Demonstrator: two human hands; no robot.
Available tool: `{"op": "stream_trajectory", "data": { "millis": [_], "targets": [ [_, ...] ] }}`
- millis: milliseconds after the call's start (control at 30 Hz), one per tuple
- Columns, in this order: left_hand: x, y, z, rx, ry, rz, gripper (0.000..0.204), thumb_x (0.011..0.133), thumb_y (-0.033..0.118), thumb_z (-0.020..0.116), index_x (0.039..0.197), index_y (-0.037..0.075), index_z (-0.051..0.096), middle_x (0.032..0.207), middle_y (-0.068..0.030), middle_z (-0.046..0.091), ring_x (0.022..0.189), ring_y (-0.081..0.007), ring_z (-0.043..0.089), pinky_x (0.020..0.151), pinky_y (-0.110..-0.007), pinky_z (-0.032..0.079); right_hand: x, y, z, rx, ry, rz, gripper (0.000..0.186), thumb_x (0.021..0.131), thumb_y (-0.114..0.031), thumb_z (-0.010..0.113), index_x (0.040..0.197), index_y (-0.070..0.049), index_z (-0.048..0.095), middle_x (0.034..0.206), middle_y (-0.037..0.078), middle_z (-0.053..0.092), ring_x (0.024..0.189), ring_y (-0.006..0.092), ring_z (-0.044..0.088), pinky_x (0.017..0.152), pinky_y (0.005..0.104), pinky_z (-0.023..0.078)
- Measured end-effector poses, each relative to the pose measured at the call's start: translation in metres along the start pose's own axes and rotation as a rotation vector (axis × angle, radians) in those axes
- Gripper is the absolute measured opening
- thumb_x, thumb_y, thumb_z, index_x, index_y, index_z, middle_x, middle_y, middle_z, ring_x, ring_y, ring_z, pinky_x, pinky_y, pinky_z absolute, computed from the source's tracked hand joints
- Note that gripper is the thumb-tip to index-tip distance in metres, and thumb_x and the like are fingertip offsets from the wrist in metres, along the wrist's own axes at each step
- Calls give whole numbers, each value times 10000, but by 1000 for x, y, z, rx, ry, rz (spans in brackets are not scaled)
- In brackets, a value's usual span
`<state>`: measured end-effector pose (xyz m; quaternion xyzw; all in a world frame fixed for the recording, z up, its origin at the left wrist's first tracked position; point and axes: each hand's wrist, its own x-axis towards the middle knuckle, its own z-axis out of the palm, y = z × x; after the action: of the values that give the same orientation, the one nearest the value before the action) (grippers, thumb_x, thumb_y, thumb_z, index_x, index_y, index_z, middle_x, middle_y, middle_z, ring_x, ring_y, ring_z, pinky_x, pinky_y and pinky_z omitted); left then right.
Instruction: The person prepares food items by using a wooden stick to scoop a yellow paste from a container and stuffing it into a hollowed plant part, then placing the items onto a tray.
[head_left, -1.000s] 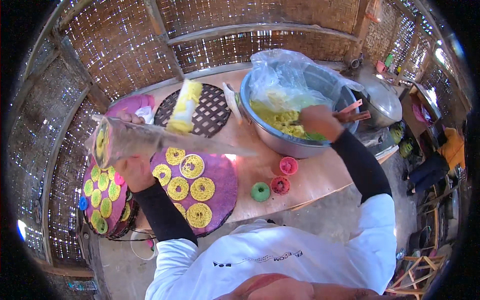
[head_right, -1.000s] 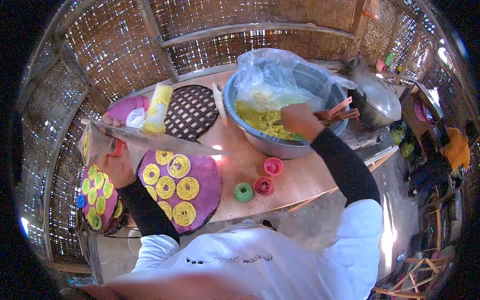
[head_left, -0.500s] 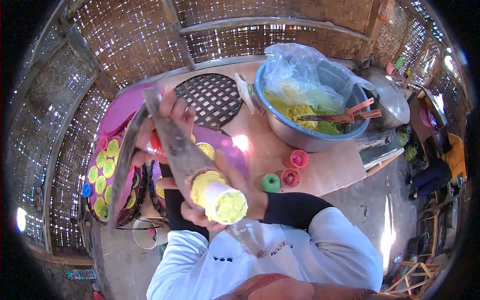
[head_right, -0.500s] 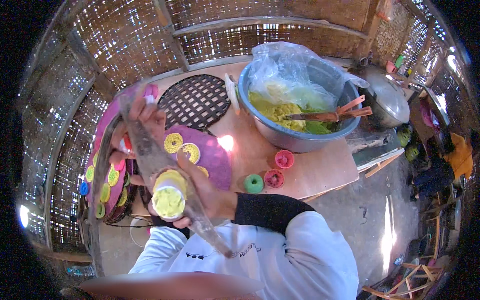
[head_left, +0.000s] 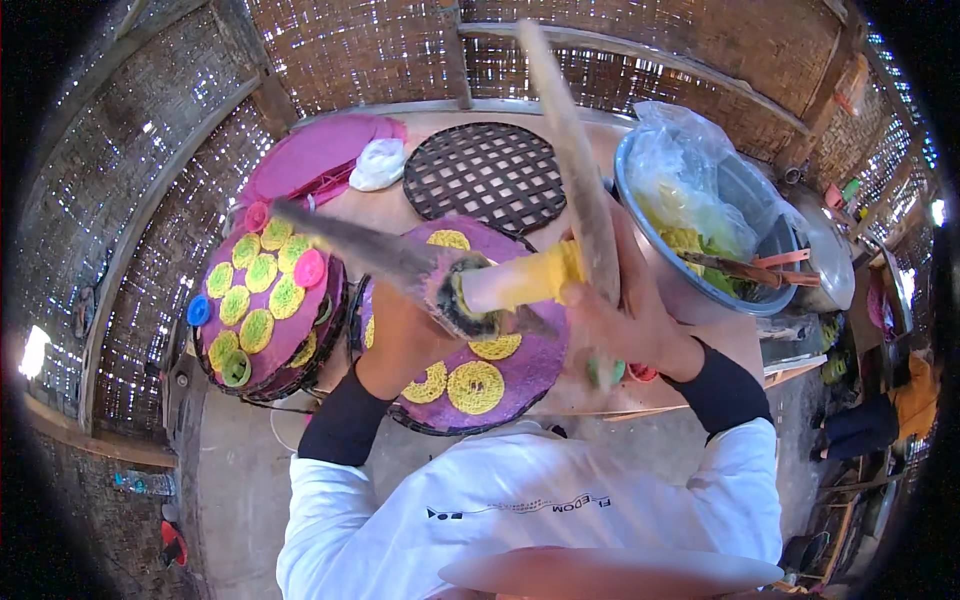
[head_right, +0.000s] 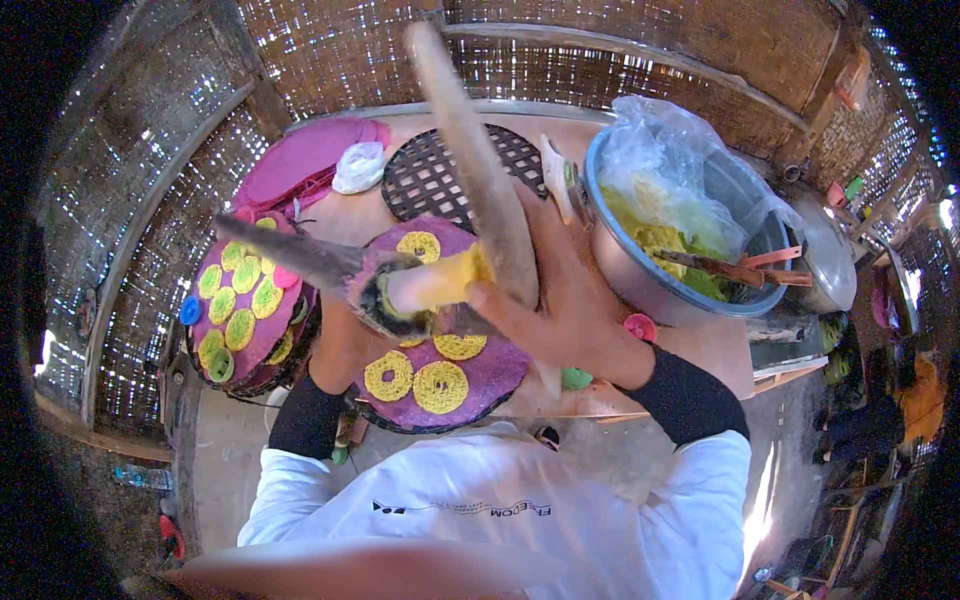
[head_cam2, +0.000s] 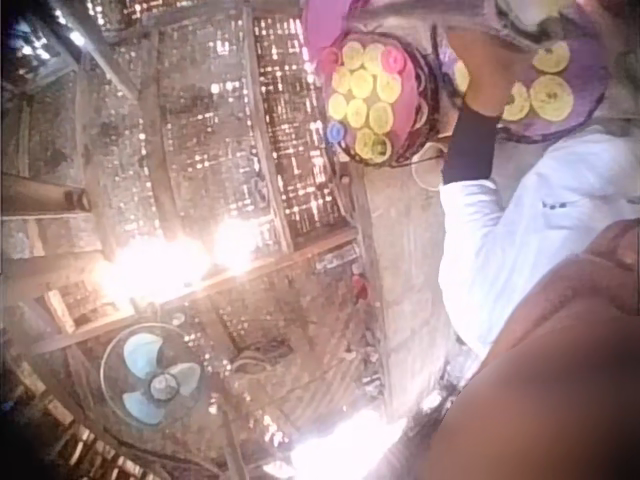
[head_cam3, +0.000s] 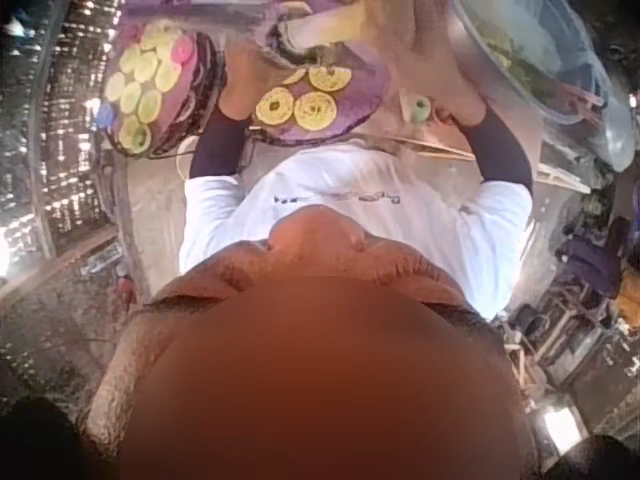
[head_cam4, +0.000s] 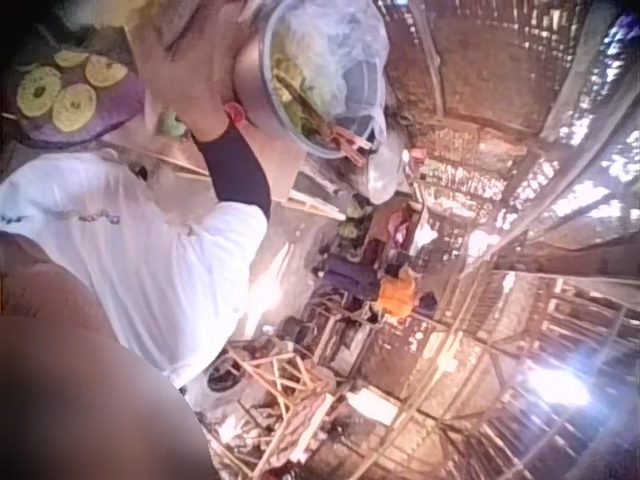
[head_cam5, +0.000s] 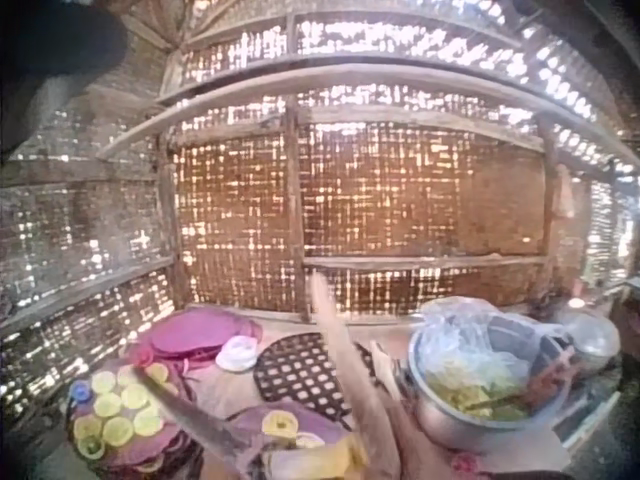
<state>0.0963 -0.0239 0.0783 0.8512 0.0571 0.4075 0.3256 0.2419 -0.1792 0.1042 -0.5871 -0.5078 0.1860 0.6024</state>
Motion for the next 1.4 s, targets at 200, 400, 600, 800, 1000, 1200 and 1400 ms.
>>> {"op": "stream_trajectory", "data": {
  "millis": [200,400,600,800,1000,1200,1400],
  "targets": [
    [-15,-4,-3,79,-204,-52,424,504,351,760,806,98,603,675,-97,575,656,-308,576,586,-391,459,5,-11,29,-294,-203,-95,794,737,-248,623,1329,27,170,1274,233,350,1179,309,371,981,368,286],
    [-64,-66,34,30,-299,-127,538,523,327,779,959,79,584,834,-126,605,760,-281,594,626,-353,471,-10,25,56,-330,-214,-59,864,716,-289,661,1332,33,147,1293,225,335,1191,320,362,991,384,281],
    [10,-112,15,-105,-248,-41,576,558,231,798,1035,37,542,877,-123,619,808,-217,605,733,-320,470,23,40,16,450,-452,834,695,800,-402,527,1300,12,278,1176,124,473,1038,194,498,885,312,392],
    [107,-134,-16,-1273,43,-252,925,679,580,614,1323,19,258,1282,-106,399,1166,-255,402,986,-392,322,51,51,-8,363,-377,661,624,805,-475,497,1216,-13,414,984,54,544,791,108,519,654,215,409],
    [107,-188,19,-2019,-100,-133,649,769,577,493,1137,45,447,971,-59,536,931,-213,498,831,-363,403,71,76,-21,292,-399,941,592,832,-482,470,1193,-14,433,885,18,532,748,85,506,649,196,413],
    [78,-223,41,-2027,176,-529,285,807,369,518,805,90,463,596,11,437,654,-182,471,626,-298,402,65,134,-20,87,-522,942,551,858,-460,457,1149,8,467,915,63,581,758,88,560,582,205,436],
    [74,-230,34,-2119,89,-402,213,799,289,528,775,99,435,507,25,383,595,-160,457,595,-273,391,62,131,2,76,-279,848,529,848,-442,494,1066,39,522,842,64,595,696,89,566,565,193,441]
  ]
}}
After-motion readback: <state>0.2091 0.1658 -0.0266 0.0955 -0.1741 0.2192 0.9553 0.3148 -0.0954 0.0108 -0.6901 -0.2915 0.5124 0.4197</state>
